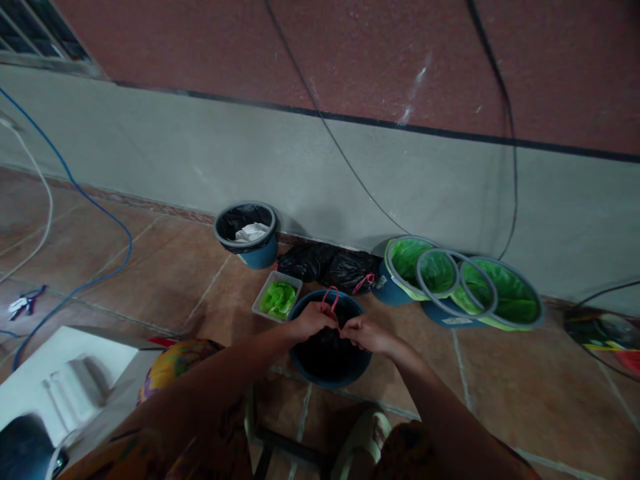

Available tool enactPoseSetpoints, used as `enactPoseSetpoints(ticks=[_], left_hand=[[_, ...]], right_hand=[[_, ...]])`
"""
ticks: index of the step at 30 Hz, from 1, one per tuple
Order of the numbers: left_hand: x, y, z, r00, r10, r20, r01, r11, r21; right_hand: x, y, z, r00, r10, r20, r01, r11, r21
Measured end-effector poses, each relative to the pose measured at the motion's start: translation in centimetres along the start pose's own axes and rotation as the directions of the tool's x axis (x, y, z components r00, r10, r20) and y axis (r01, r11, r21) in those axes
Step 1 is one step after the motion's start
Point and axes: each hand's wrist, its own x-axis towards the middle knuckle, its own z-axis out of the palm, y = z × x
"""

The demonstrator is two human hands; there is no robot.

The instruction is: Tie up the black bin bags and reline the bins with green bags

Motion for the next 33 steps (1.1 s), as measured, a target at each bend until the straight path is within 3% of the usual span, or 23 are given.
enactPoseSetpoints(ticks=[3,8,12,16,20,26,33], left_hand=[[-0.1,0.1,0.1,0.992,0.122,0.017,-0.122,0.959,0.256],[-0.2,0.4,0.3,0.953,0.29,0.084,-0.286,0.779,0.559],[-0.4,0.1,0.5,0.922,0.372,0.113,-0.357,0.696,0.623],[-0.5,-0.7,0.6,0.881,0.454,0.131,-0.427,0.646,0.633],[-0.8,-1.2,0.8,0.875,0.47,0.118,-0.437,0.66,0.611],[-0.9,-0.7,0.9,0.906,0.422,-0.025,-0.312,0.709,0.633],[-0.4,-0.2,0.7,0.948,0.318,-0.002,-0.258,0.771,0.582]], right_hand=[[0.4,0.3,0.1,0.996,0.005,-0.085,-0.014,0.994,-0.109],[0.9,0.1,0.3,0.955,-0.104,-0.279,0.043,0.975,-0.218],[1.6,0.5,1.3,0.967,-0.13,-0.217,0.109,0.988,-0.107],[2.1,0.8,2.1,0.99,-0.069,-0.124,0.073,0.997,0.027],[1.8,0.3,2.0,0.991,-0.028,-0.13,0.039,0.996,0.086],[1.3,-0.1,1.5,0.99,-0.043,-0.135,0.056,0.994,0.093],[1.5,0.2,1.6,0.978,0.062,-0.197,-0.052,0.997,0.053]])
